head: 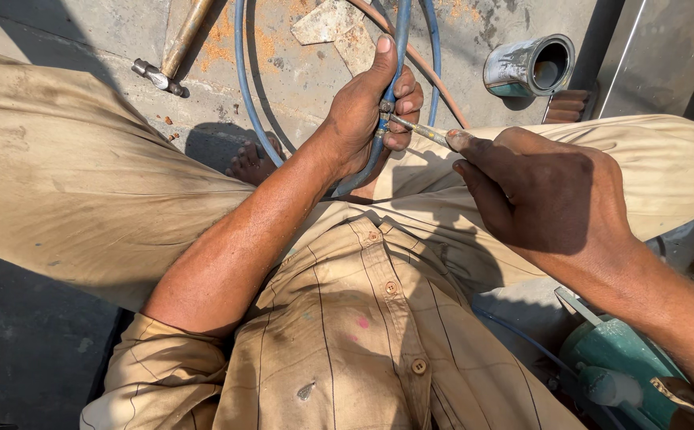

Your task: The person sits on the floor and repairs a damaged section of a blue hose. They use a metal bar to scrape away rust and debris from the hose, then hammer a metal fitting onto the hose. Finally, they apply a sealant to the fitting using a small brush.

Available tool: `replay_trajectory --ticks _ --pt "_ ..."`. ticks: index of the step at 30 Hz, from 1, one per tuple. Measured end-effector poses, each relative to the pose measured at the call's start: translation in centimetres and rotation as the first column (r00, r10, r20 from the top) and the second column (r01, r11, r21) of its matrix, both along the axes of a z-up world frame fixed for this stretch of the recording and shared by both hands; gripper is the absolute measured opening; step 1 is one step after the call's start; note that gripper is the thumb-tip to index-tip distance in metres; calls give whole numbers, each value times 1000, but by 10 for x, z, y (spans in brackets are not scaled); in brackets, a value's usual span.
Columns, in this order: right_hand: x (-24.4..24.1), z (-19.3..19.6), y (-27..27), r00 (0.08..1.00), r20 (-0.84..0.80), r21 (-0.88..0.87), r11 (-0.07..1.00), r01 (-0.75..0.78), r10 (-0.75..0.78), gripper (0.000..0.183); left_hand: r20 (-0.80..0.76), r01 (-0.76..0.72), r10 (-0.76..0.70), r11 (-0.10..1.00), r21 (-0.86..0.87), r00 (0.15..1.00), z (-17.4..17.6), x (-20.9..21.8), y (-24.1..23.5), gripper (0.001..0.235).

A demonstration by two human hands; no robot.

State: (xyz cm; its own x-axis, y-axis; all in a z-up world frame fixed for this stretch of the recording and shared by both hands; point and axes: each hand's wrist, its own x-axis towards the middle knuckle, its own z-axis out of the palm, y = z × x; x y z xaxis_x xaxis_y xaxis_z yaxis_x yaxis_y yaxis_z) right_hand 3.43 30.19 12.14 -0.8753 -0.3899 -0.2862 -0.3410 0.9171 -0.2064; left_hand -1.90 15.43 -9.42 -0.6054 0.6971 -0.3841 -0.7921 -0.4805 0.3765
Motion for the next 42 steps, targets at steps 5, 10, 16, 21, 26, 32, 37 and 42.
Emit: replay_trajectory --ticks 5,10,16,21,26,32,37,42 --pt "-4 -2 -5 999 -31 9 1000 -30 30 25 -12 8 -9 998 -68 1000 5 1 -3 59" --pt "-4 -2 -4 995 -68 61 995 -73 77 26 -23 -1 -1 997 -80 1000 4 3 2 59" --pt "0 -9 -2 976 -91 146 972 -183 197 15 -119 -22 -4 975 -220 993 -10 11 10 60" --pt "12 -30 0 990 -47 85 988 -129 133 15 -343 -156 9 902 -402 939 -33 18 16 62" --pt "15 -50 5 906 289 -255 887 384 -309 12 -458 -287 120 904 -316 881 -46 24 19 62" --pt "1 -52 22 571 682 -209 626 751 -457 17 -311 -133 43 952 -275 949 -21 13 7 60" --pt "10 -31 23 993 51 -235 966 112 -103 14 9 121 -121 989 -89 993 -3 2 -3 62" --pt "11 -17 10 999 -7 -148 988 32 -34 17 49 223 -226 973 60 973 -2 -4 -5 71"
